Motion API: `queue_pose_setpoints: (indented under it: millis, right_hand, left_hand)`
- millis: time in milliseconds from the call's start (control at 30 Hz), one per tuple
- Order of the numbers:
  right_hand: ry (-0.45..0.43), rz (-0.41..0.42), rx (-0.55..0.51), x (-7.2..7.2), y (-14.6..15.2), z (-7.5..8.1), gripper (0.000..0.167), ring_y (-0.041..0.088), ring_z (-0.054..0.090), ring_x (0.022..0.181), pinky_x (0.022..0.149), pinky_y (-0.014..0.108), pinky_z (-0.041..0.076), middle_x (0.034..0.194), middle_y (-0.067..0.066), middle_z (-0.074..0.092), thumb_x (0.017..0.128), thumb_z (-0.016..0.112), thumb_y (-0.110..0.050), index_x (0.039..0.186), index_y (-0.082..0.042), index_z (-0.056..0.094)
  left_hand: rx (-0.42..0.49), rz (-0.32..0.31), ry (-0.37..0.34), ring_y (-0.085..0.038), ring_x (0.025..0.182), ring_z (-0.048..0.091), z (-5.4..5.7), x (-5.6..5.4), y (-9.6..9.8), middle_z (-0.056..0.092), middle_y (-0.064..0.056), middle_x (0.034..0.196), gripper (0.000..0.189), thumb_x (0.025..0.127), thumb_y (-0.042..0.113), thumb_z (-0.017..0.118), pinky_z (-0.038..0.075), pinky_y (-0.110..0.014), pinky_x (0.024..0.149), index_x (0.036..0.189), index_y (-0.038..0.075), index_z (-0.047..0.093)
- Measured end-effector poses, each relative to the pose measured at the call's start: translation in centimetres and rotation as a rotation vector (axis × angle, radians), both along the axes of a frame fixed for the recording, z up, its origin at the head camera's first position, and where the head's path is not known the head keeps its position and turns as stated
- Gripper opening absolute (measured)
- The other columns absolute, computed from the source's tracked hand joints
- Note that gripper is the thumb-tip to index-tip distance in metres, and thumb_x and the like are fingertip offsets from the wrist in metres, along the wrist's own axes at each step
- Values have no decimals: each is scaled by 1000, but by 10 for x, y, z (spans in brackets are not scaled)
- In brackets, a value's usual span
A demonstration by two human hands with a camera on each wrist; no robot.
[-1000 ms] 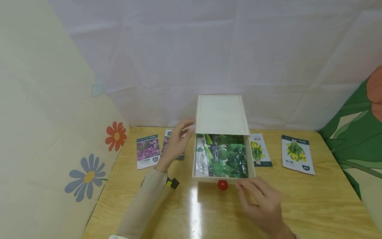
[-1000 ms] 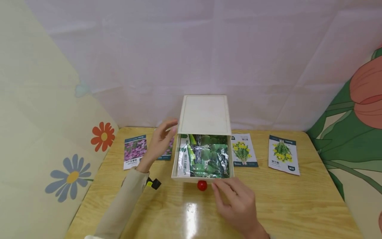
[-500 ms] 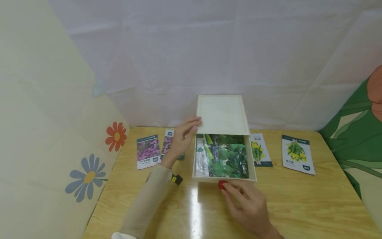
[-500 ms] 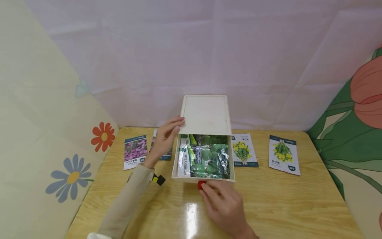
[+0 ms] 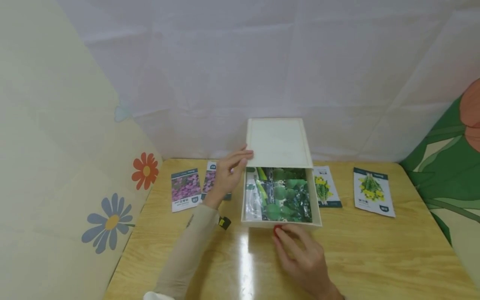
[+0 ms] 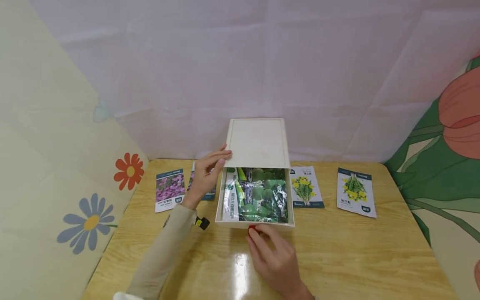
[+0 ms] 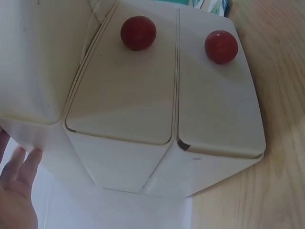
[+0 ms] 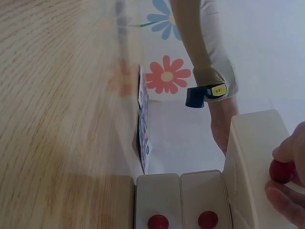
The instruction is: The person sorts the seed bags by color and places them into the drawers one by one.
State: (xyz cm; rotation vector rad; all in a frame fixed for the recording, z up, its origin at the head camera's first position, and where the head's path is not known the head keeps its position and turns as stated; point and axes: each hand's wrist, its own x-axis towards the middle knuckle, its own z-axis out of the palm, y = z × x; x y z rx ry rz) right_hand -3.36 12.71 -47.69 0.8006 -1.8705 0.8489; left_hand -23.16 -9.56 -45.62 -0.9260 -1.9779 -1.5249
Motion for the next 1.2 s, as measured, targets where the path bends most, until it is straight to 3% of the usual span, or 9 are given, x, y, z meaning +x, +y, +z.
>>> queue_pose_setpoints:
  millis: [233, 567, 900, 1200]
  right_hand:
    - [-41, 23, -17, 0, -1, -2, 26, 28, 74, 83, 83, 20, 64, 103, 22, 73, 105, 68, -19, 103, 4, 80]
    - [-34, 36, -46, 0, -1, 1, 27, 28, 72, 82, 81, 19, 64, 101, 23, 73, 105, 68, -18, 101, 5, 80]
    - [-17, 39, -71, -5, -1, 5, 25, 29, 72, 82, 85, 18, 63, 100, 24, 73, 103, 69, -16, 99, 6, 80]
    - [5, 43, -78, -10, 1, 8, 25, 29, 72, 80, 79, 19, 64, 98, 24, 73, 103, 70, -15, 98, 6, 80]
  left_hand:
    - [67, 6, 50, -44, 133, 65, -8, -4, 0, 75, -27, 124, 17, 99, -5, 64, 62, -35, 102, 110, -8, 77]
    - [48, 46, 72, -43, 131, 66, -7, -3, 4, 75, -26, 123, 18, 101, 1, 64, 63, -34, 100, 109, -7, 78]
    - [104, 17, 70, -48, 129, 66, -10, -4, 6, 75, -28, 121, 17, 98, -10, 64, 61, -35, 102, 109, -9, 77]
    - [100, 52, 50, -54, 125, 65, -6, 1, 10, 73, -34, 118, 17, 95, -16, 62, 60, -33, 105, 106, -15, 74]
